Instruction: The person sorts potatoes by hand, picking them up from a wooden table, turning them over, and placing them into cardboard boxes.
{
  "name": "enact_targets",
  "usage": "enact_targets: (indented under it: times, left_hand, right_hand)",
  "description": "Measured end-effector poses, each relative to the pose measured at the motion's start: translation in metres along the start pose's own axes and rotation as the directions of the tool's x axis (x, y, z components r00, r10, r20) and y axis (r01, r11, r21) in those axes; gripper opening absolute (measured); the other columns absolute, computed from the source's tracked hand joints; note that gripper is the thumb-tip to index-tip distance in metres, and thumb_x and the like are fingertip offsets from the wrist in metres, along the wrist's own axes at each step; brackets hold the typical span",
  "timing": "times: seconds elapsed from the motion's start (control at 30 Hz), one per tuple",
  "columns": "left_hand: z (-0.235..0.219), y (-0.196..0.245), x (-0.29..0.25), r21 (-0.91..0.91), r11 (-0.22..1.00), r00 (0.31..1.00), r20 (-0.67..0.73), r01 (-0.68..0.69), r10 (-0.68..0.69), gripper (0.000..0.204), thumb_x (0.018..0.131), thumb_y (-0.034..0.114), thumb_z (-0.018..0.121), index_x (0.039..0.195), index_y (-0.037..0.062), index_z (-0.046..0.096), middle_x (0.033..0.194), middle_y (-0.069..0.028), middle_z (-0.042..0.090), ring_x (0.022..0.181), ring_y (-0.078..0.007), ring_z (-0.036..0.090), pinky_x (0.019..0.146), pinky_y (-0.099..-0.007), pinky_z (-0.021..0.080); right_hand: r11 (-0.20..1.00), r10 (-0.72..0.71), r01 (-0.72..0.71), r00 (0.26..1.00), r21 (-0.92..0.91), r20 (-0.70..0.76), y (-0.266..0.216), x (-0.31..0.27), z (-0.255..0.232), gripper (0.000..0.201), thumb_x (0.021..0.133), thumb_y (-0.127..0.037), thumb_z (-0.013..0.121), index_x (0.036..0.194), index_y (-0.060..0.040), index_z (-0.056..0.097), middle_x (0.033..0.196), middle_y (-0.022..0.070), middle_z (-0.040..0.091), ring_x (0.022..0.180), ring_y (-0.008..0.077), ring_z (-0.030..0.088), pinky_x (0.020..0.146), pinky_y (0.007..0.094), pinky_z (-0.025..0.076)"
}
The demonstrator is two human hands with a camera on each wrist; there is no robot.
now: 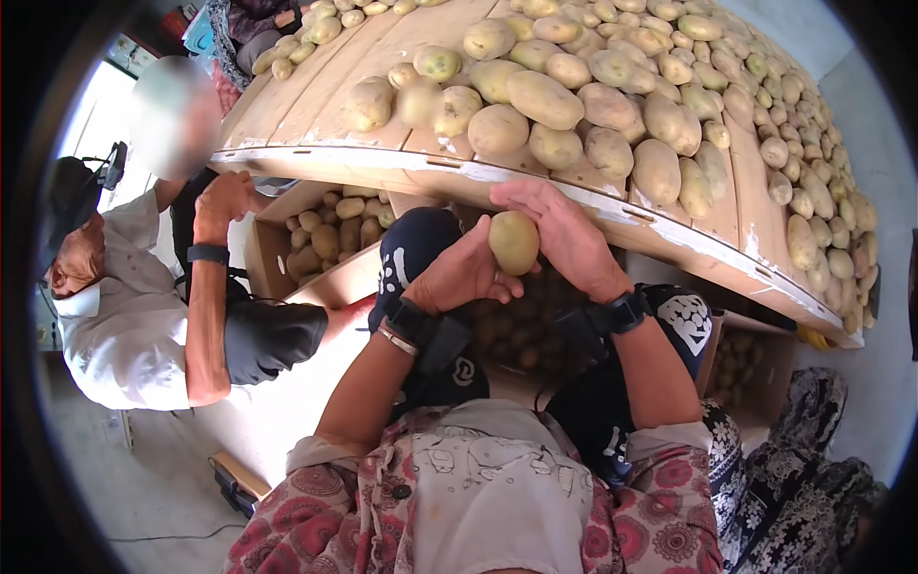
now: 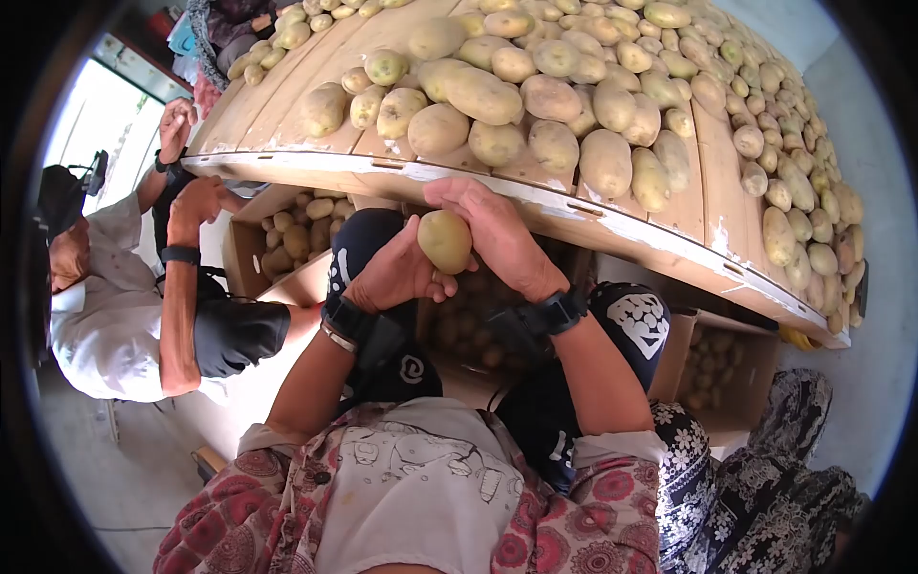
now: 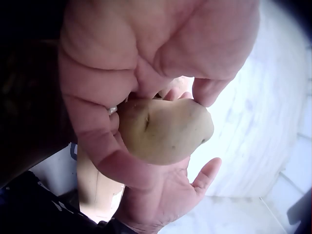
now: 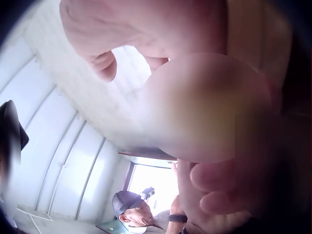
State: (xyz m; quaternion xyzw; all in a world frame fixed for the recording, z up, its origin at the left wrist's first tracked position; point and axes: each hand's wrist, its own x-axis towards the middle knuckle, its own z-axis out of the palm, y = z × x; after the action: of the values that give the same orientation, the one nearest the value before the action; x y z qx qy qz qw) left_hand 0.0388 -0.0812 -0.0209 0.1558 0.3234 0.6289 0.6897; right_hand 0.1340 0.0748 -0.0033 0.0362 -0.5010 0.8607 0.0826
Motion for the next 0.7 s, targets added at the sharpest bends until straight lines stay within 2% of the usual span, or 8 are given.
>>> enact_targets:
  times: [0.07, 0.13, 0.17, 0.2, 0.23, 0.33, 0.53, 0.7]
  left_hand:
    - [-0.0002, -0.002, -0.0008, 0.029, 1.0, 1.0, -0.014, -0.011, 0.011, 0.067, 0.091, 0.062, 0.022, 0.13, 0.0095, 0.037, 0.11, -0.0175, 0.056, 0.077, -0.0186, 0.062, 0.065, -0.0269, 0.053]
    - [-0.0027, -0.0048, -0.0015, 0.043, 0.999, 0.999, -0.033, -0.033, 0.034, 0.06, 0.092, 0.055, 0.035, 0.13, 0.0097, 0.037, 0.113, -0.0137, 0.055, 0.083, -0.0176, 0.061, 0.071, -0.027, 0.052]
    - [-0.0029, -0.0058, -0.0019, 0.041, 0.999, 0.999, -0.033, -0.03, 0.032, 0.06, 0.092, 0.055, 0.035, 0.13, 0.0097, 0.037, 0.113, -0.0137, 0.055, 0.083, -0.0176, 0.061, 0.071, -0.027, 0.052]
    - [-0.003, -0.0059, -0.0027, 0.095, 0.993, 0.997, -0.035, -0.067, 0.071, 0.057, 0.091, 0.05, 0.042, 0.13, 0.0097, 0.037, 0.115, -0.0122, 0.054, 0.087, -0.0178, 0.06, 0.074, -0.0277, 0.051]
    - [-0.003, -0.0056, -0.0037, 0.149, 0.983, 0.993, -0.036, -0.104, 0.111, 0.056, 0.09, 0.046, 0.048, 0.131, 0.0097, 0.036, 0.117, -0.0108, 0.053, 0.092, -0.018, 0.059, 0.076, -0.0284, 0.051]
    - [0.0028, -0.0031, -0.0048, 0.147, 0.984, 0.993, -0.039, -0.102, 0.109, 0.057, 0.087, 0.037, 0.058, 0.132, 0.0102, 0.034, 0.119, -0.0085, 0.051, 0.098, -0.0188, 0.058, 0.082, -0.0301, 0.05]
    - [0.0035, -0.0057, -0.0037, 0.165, 0.975, 0.985, -0.066, -0.15, 0.162, 0.062, 0.081, 0.023, 0.068, 0.132, 0.0109, 0.033, 0.121, -0.0069, 0.05, 0.106, -0.0197, 0.055, 0.087, -0.0321, 0.049]
    - [0.0025, -0.0069, -0.0026, 0.189, 0.968, 0.981, -0.066, -0.165, 0.18, 0.062, 0.079, 0.019, 0.07, 0.131, 0.0112, 0.036, 0.122, -0.0046, 0.05, 0.109, -0.0176, 0.053, 0.085, -0.0306, 0.05]
  right_hand:
    - [0.999, 0.027, -0.027, 1.0, 0.019, 0.008, -0.0023, -0.0011, -0.0006, 0.047, 0.097, -0.034, 0.029, 0.123, 0.003, 0.043, 0.127, 0.0152, 0.047, 0.119, 0.0228, 0.043, 0.104, 0.0346, 0.028]
    - [0.998, 0.057, -0.057, 0.998, 0.037, 0.007, -0.0049, -0.0035, 0.0005, 0.048, 0.097, -0.034, 0.028, 0.122, 0.0032, 0.044, 0.126, 0.0156, 0.048, 0.119, 0.0232, 0.043, 0.104, 0.0346, 0.028]
    - [0.999, 0.03, -0.03, 0.999, 0.029, -0.01, -0.0059, -0.0035, 0.0022, 0.046, 0.097, -0.034, 0.03, 0.12, 0.0034, 0.046, 0.122, 0.0145, 0.05, 0.114, 0.0214, 0.046, 0.101, 0.0336, 0.032]
    - [1.0, 0.004, -0.003, 1.0, 0.022, -0.027, -0.0058, -0.0029, 0.0031, 0.045, 0.097, -0.034, 0.032, 0.118, 0.0035, 0.048, 0.118, 0.0135, 0.053, 0.109, 0.0197, 0.049, 0.097, 0.0326, 0.036]
    - [1.0, 0.005, -0.005, 1.0, 0.024, -0.027, -0.0046, -0.0026, 0.0018, 0.045, 0.097, -0.034, 0.032, 0.118, 0.0035, 0.048, 0.118, 0.0135, 0.053, 0.109, 0.0197, 0.049, 0.097, 0.0326, 0.036]
    - [1.0, -0.003, 0.003, 1.0, 0.017, -0.012, -0.0028, -0.0017, -0.0036, 0.047, 0.096, -0.036, 0.032, 0.117, 0.0032, 0.048, 0.118, 0.0146, 0.053, 0.11, 0.0205, 0.049, 0.099, 0.0332, 0.034]
    - [0.996, -0.02, 0.024, 0.999, 0.082, -0.042, -0.0032, -0.0025, -0.0007, 0.05, 0.096, -0.039, 0.03, 0.116, 0.0034, 0.049, 0.118, 0.0164, 0.054, 0.111, 0.0212, 0.049, 0.097, 0.0338, 0.034]
    - [0.991, -0.008, 0.013, 0.999, 0.131, -0.036, -0.0034, -0.0029, -0.0017, 0.049, 0.097, -0.037, 0.029, 0.115, 0.0034, 0.049, 0.116, 0.0159, 0.055, 0.111, 0.0214, 0.05, 0.096, 0.033, 0.035]
